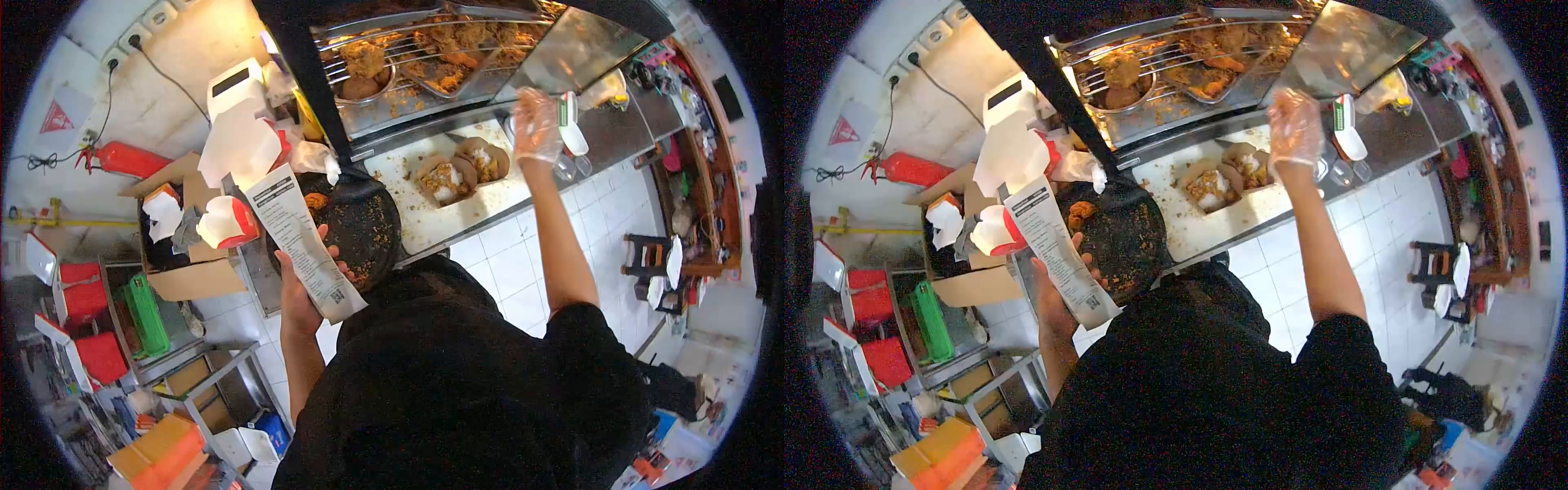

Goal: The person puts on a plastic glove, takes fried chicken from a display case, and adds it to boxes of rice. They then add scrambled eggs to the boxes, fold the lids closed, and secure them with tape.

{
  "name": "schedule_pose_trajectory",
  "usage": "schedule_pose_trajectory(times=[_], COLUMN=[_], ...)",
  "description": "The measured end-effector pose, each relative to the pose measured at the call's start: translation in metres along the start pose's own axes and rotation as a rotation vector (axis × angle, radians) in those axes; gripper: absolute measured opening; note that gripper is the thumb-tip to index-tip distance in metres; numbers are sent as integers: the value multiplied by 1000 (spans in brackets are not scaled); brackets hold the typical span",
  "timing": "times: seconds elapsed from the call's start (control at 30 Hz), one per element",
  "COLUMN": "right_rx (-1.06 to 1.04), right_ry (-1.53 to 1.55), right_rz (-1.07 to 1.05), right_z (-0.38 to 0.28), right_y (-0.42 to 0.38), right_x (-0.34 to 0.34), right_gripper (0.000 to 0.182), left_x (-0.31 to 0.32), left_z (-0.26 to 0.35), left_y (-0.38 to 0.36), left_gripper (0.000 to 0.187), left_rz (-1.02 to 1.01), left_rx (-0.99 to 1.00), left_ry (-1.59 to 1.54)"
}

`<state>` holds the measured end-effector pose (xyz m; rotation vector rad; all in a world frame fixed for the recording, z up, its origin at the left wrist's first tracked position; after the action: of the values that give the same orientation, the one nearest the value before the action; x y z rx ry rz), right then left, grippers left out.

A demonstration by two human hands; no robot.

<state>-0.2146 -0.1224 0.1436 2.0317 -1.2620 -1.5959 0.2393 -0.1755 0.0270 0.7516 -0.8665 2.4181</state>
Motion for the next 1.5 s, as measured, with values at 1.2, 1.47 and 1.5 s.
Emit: schedule_pose_trajectory(times=[1.2, 1.47, 1.5], right_rx=[250, 749, 820], right_ry=[41, -113, -140], right_rz=[-1051, -956, -994], right_z=[165, 320, 330], right_y=[-249, -353, -371], right_x=[1, -103, -120], right_gripper=[20, 27, 27], left_x=[411, 618, 623], left_z=[-78, -154, -158], left_y=[171, 309, 330], left_gripper=[47, 51, 53], left_rz=[-644, -865, -852], left_rx=[217, -129, -196], left_ry=[1140, 1071, 1058])
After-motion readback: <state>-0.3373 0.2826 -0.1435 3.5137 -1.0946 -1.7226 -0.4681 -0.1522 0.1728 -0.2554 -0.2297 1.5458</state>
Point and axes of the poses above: each hand's wrist, its own y-axis towards the middle knuckle, its own x-axis out of the palm, z = x × y, the point moved 10 cm from there along y, towards the middle knuckle, and after that the axes turned 4 degrees about y, right-handed, at the moved point
